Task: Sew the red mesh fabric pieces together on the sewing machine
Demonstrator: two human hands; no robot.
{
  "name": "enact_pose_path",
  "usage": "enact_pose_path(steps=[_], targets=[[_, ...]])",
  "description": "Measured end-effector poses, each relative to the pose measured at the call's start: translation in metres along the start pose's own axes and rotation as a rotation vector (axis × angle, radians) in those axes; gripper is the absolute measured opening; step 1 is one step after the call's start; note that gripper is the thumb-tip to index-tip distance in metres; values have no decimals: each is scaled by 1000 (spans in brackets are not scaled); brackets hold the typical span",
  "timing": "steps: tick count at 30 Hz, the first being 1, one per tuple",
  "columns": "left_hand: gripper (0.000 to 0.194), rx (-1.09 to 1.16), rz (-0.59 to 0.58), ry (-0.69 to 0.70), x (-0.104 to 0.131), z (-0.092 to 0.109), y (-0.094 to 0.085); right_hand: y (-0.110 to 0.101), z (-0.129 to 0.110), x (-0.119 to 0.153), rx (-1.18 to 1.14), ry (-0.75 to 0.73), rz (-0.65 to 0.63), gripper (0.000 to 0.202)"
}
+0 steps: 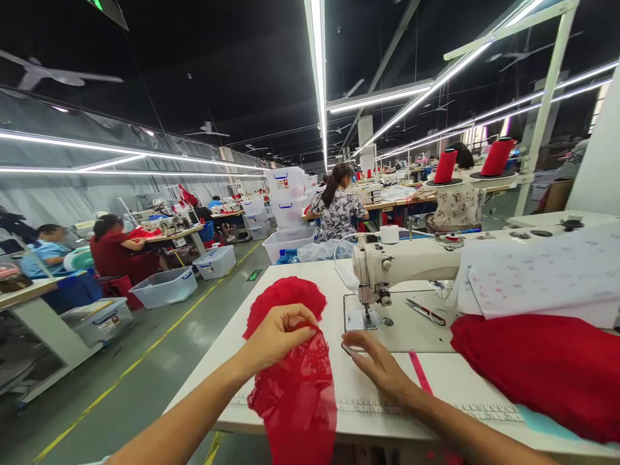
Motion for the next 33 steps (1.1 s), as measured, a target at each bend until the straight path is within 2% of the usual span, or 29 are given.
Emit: enact_pose_path(steps=[3,5,7,10,15,18,20,22,25,27,29,31,33], targets=[[16,1,-38,22,-5,-5,16,4,-36,-5,-369,-49,-54,53],[18,5,-44,36,-7,-7,23,12,-61,-7,-455,-109,-165,57],[20,20,-39,41,-7,-8,27,18,-77,-6,-455,-134,-239,51],[22,55,-21,31,-7,-11,29,27,-73,2,-393,-51,-260,38],[29,134,22,-98,-4,-29,23,45,-45,38,-354,207,-417,47],[33,154,-12,-203,-2,-48,24,29,-38,49,-354,279,-342,50],[31,67,-58,-224,-6,-59,27,16,-31,52,-353,340,-279,51],[26,-137,-105,-187,-18,-65,31,7,-18,55,-360,449,-229,50],[16,-402,-144,-96,-53,-69,40,-4,7,56,-427,642,-88,52],[10,-480,-127,-48,-80,-69,46,-12,22,54,-453,712,38,51],[14,-567,-57,1,-102,-65,49,-21,33,51,-475,754,144,48],[25,-639,23,35,-110,-61,56,-26,42,50,-527,797,205,47],[31,-679,48,61,-104,-58,71,-28,48,50,-598,825,230,46]])
Point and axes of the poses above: each hand's wrist, its own x-axis away from the middle knuckle, its own y-axis out of the palm, z = x × y, the point moved 8 cm from there along -x, towards the middle knuckle, and after that the axes turned 7 degrees about -x, right-handed, at the moved point
